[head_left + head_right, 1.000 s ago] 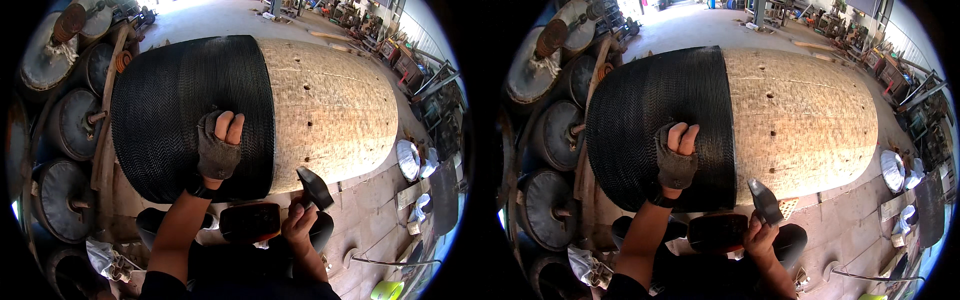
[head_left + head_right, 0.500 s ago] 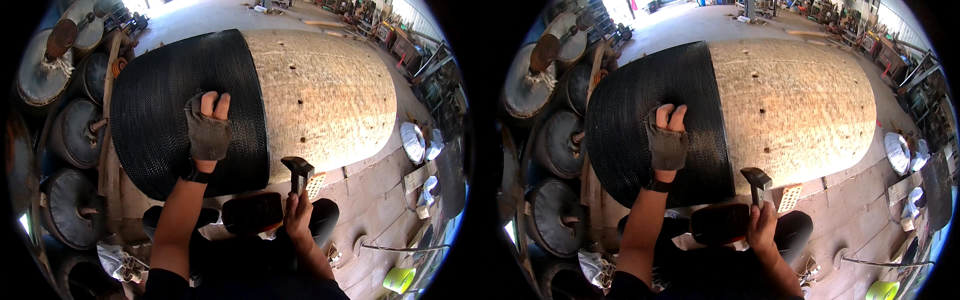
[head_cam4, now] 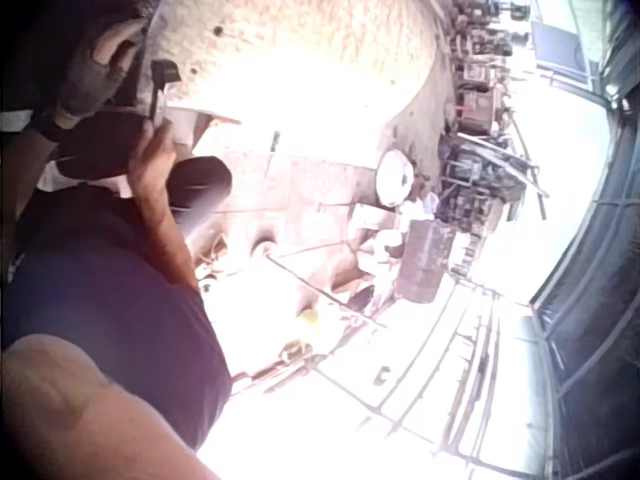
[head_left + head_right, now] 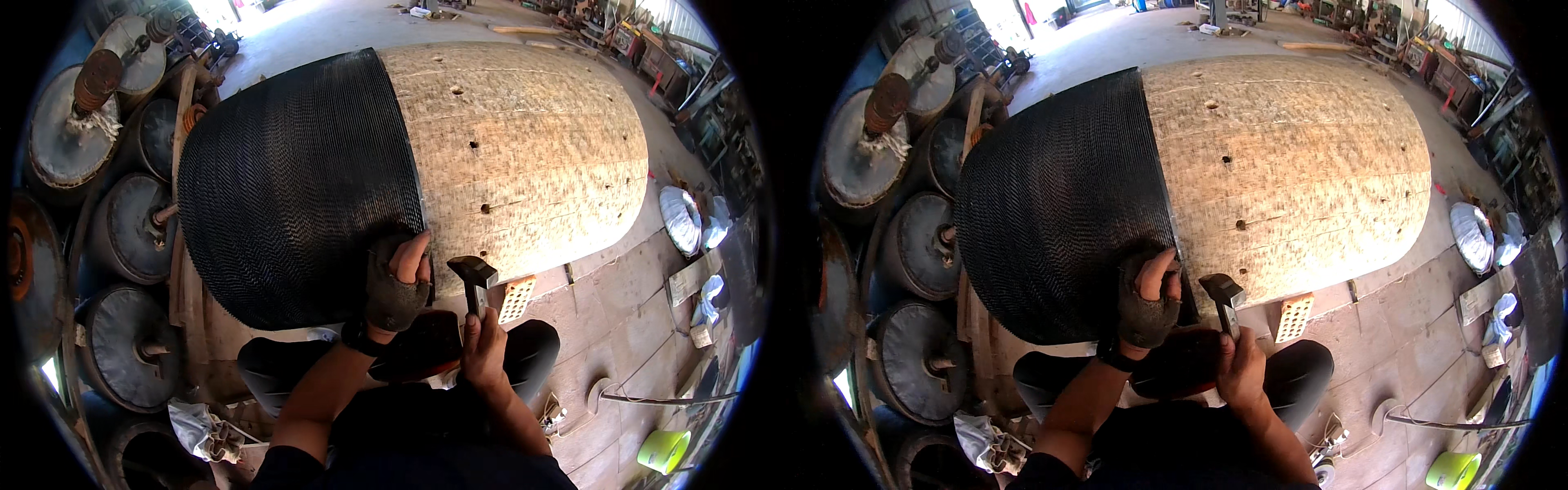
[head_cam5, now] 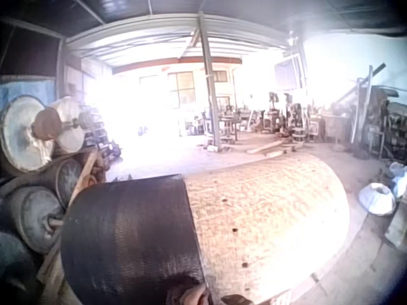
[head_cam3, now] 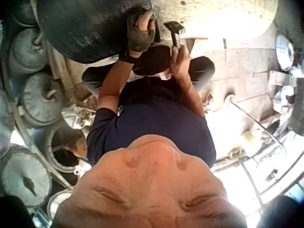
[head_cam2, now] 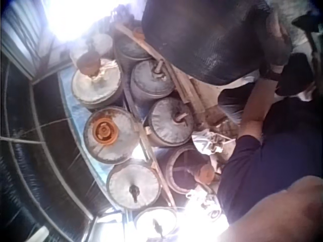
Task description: The person hammers small nails into a black mesh material wrapped around a large cylindrical wooden object.
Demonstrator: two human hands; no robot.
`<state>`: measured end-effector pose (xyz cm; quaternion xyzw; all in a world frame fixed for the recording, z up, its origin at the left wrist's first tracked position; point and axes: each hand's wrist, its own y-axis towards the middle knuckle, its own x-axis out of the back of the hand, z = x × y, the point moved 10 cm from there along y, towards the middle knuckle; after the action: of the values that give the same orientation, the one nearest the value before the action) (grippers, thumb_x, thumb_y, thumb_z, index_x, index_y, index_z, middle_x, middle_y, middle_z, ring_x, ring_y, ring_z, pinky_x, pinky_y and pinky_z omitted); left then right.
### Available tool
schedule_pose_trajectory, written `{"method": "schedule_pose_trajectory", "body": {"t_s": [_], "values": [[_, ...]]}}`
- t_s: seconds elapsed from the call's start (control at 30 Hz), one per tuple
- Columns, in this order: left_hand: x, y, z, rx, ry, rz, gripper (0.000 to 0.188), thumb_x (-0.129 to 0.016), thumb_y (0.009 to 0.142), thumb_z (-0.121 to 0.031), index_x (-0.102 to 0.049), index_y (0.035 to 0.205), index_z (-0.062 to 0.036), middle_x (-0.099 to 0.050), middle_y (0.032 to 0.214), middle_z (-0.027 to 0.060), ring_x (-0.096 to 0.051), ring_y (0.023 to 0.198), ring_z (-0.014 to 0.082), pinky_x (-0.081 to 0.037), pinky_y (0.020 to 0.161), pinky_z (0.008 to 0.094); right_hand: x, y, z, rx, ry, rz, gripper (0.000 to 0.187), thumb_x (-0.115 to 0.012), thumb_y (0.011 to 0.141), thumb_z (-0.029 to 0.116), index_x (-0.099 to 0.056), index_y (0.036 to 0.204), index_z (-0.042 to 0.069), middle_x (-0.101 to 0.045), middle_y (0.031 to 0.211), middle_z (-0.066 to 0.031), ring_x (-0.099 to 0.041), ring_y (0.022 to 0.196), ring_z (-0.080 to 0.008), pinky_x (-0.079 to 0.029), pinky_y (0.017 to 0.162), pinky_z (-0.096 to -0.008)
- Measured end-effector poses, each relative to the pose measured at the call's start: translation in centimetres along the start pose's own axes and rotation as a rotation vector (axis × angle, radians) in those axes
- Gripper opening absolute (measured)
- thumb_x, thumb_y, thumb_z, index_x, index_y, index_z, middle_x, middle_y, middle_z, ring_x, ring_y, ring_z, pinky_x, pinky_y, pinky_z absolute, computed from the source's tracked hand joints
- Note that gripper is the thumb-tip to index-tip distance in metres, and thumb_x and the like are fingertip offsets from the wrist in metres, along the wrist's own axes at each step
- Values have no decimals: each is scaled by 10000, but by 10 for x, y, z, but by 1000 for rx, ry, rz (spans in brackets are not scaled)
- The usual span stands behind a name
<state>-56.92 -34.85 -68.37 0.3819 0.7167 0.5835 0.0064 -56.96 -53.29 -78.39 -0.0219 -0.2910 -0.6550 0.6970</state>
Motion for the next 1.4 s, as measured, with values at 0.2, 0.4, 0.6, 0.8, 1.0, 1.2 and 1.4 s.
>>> {"method": "schedule_pose_trajectory", "body": {"t_s": [0.2, 0.4, 0.6, 0.8, 1.0, 1.2, 1.4], "values": [[-4, 5, 4, 33, 24, 91, 522, -662, 850, 55, -574, 1357, -29, -688, 1000, 117, -674, 909, 265, -489, 925, 436, -9, 6, 0, 4, -11, 23, 163, -542, 1042, 157, -514, 1083, 1, -583, 699, -244, -578, 615, -470, -422, 540, -513], [-5, 19, -3, 178, -68, 60, 600, -682, 812, 53, -530, 1386, -30, -621, 893, 87, -639, 838, 280, -488, 841, 421, -9, 16, 16, 50, -29, -9, 171, -577, 1011, 125, -529, 1119, 2, -586, 700, -263, -585, 628, -499, -423, 542, -544], [-16, 16, 1, 78, 115, -10, 718, -737, 730, 11, -466, 1395, 5, -592, 864, 73, -590, 796, 253, -466, 756, 461, -8, 21, 15, 48, -88, -12, 191, -597, 997, 127, -531, 1113, -9, -584, 692, -252, -585, 653, -510, -432, 573, -556], [-16, 19, -5, 59, 157, -67, 728, -722, 732, 43, -457, 1410, 8, -572, 812, 64, -575, 759, 259, -475, 743, 445, -8, 22, 8, 30, -143, 4, 152, -567, 1010, 125, -524, 1043, -17, -571, 706, -248, -568, 651, -491, -426, 576, -535], [-10, 15, 9, 205, -173, 37, 677, -681, 810, 96, -455, 1443, 9, -658, 905, 103, -652, 864, 253, -537, 803, 397, 7, 17, 5, 47, -16, -70, 297, -472, 1090, 241, -530, 967, -23, -550, 622, -101, -540, 528, -192, -397, 491, -363], [2, 9, 7, 116, -90, 34, 596, -666, 860, 69, -499, 1428, 11, -705, 1003, 126, -687, 939, 254, -543, 862, 388, 1, 13, 7, 83, -19, -30, 262, -482, 1087, 235, -517, 989, -6, -537, 624, -145, -532, 520, -248, -402, 501, -391], [-7, 11, 8, 193, -31, 33, 645, -682, 832, 55, -473, 1440, 3, -682, 971, 109, -662, 866, 254, -530, 836, 416, -7, 17, 9, 19, 6, 39, 166, -563, 1025, 128, -528, 1128, 2, -603, 733, -256, -596, 646, -499, -435, 557, -540]]}}
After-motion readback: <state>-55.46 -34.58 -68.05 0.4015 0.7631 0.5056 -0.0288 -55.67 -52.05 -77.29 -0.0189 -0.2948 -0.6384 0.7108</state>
